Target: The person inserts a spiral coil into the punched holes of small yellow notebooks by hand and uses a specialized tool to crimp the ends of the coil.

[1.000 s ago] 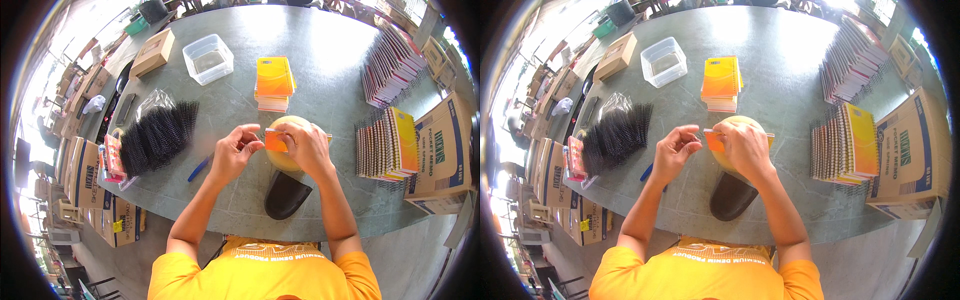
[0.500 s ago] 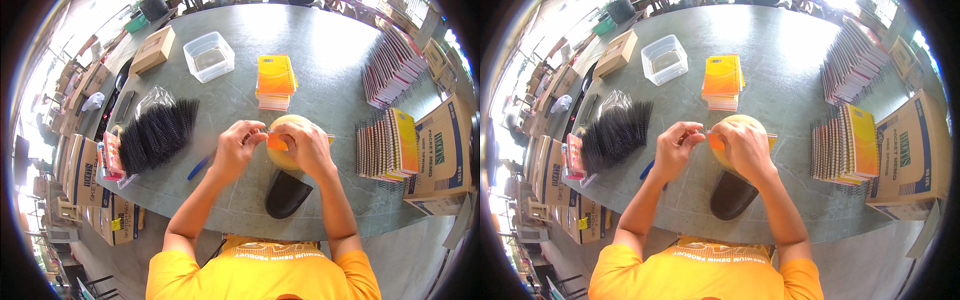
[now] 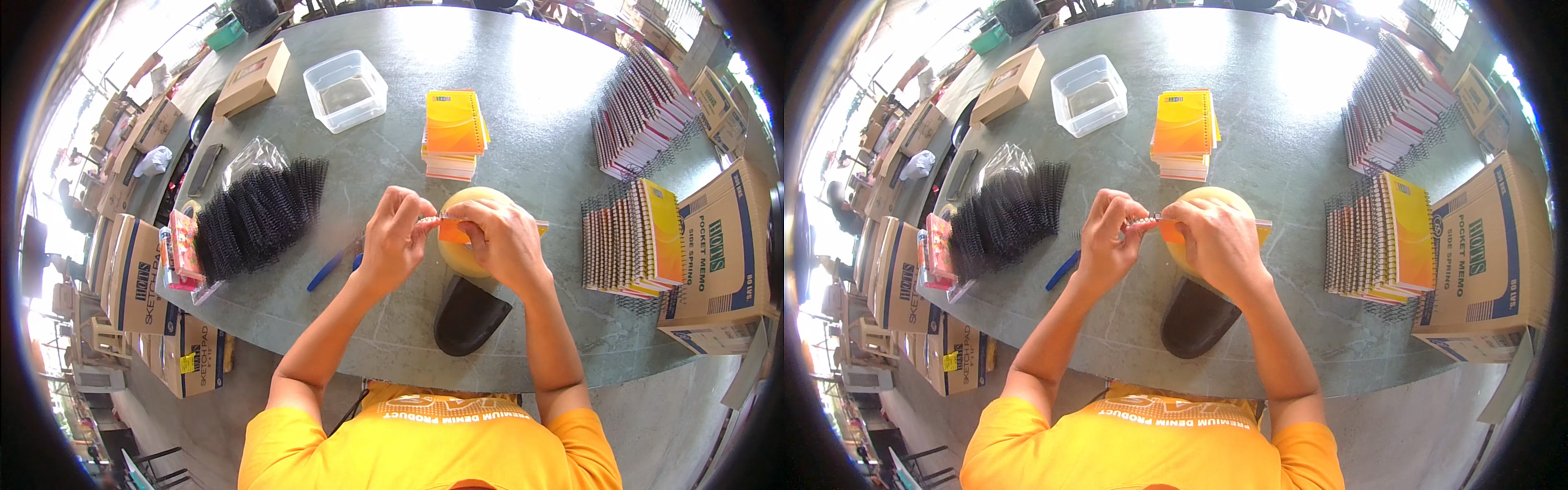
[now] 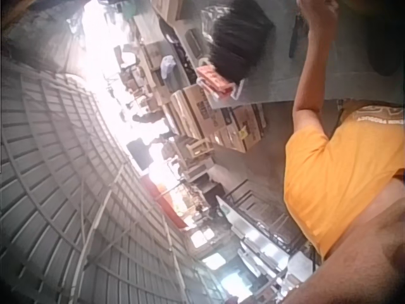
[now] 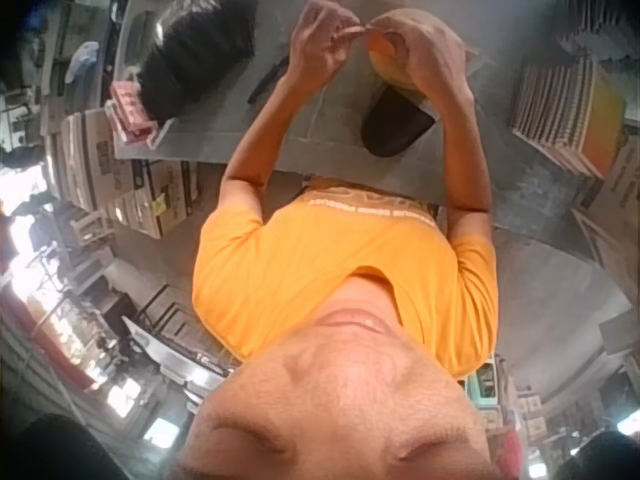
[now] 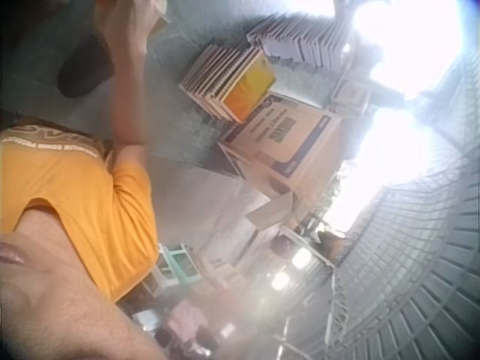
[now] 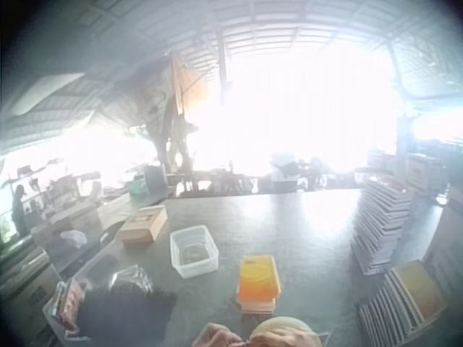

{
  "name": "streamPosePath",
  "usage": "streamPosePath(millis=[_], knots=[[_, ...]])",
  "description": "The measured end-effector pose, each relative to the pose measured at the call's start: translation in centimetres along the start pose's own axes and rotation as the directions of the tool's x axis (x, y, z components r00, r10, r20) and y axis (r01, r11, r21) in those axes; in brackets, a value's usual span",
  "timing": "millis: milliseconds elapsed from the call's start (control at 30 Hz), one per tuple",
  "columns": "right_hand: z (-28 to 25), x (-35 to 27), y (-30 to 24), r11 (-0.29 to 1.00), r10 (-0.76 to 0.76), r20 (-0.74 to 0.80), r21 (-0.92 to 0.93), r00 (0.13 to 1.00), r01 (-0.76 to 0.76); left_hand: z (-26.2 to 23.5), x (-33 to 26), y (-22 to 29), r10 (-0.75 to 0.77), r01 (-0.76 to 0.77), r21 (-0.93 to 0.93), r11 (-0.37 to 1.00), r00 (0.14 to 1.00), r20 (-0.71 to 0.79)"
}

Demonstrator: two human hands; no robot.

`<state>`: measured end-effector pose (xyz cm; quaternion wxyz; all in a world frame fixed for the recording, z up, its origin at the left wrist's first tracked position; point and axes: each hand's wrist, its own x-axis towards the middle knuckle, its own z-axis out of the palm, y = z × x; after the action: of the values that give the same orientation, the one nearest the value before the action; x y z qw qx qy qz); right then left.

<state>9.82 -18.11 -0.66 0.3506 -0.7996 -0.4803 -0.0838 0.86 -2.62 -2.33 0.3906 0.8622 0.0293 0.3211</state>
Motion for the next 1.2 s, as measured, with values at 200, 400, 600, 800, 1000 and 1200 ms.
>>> streamPosePath(millis=[200, 400, 600, 800, 1000, 1200], knots=[[0.9, -0.1, -0.3, 0.998, -0.026, -0.071, -0.058, 0.997, 0.022, -2.3, 1.0, -1.0, -0.024, 0.023, 0.008, 1.0, 0.94, 0.34], [1.3, 0.5, -1.0, 0.997, 0.03, -0.218, 0.081, 0.976, -0.012, -2.9, 2.1, -0.1, -0.351, 0.333, 0.141, 0.932, 0.738, 0.576], [1.2, 0.5, -0.6, 0.997, -0.069, -0.122, 0.034, 0.99, 0.074, -2.9, 2.0, 0.1, -0.109, 0.094, 0.058, 0.994, 0.917, 0.383], [1.1, 0.0, -0.5, 0.999, 0.022, -0.003, 0.042, 1.0, -0.022, -2.9, 2.0, 1.0, -0.157, 0.119, 0.133, 0.984, 0.933, 0.324], [0.3, -0.6, -0.3, 0.989, 0.001, 0.001, -0.15, 1.0, -0.001, -2.9, 1.9, 0.2, -0.221, 0.243, 0.024, 0.97, 0.831, 0.511], [-0.6, -0.2, -0.4, 0.998, 0.024, 0.107, -0.059, 0.994, -0.018, -1.3, 1.1, 0.0, 0.026, -0.047, 0.113, 0.992, 0.983, 0.184]])
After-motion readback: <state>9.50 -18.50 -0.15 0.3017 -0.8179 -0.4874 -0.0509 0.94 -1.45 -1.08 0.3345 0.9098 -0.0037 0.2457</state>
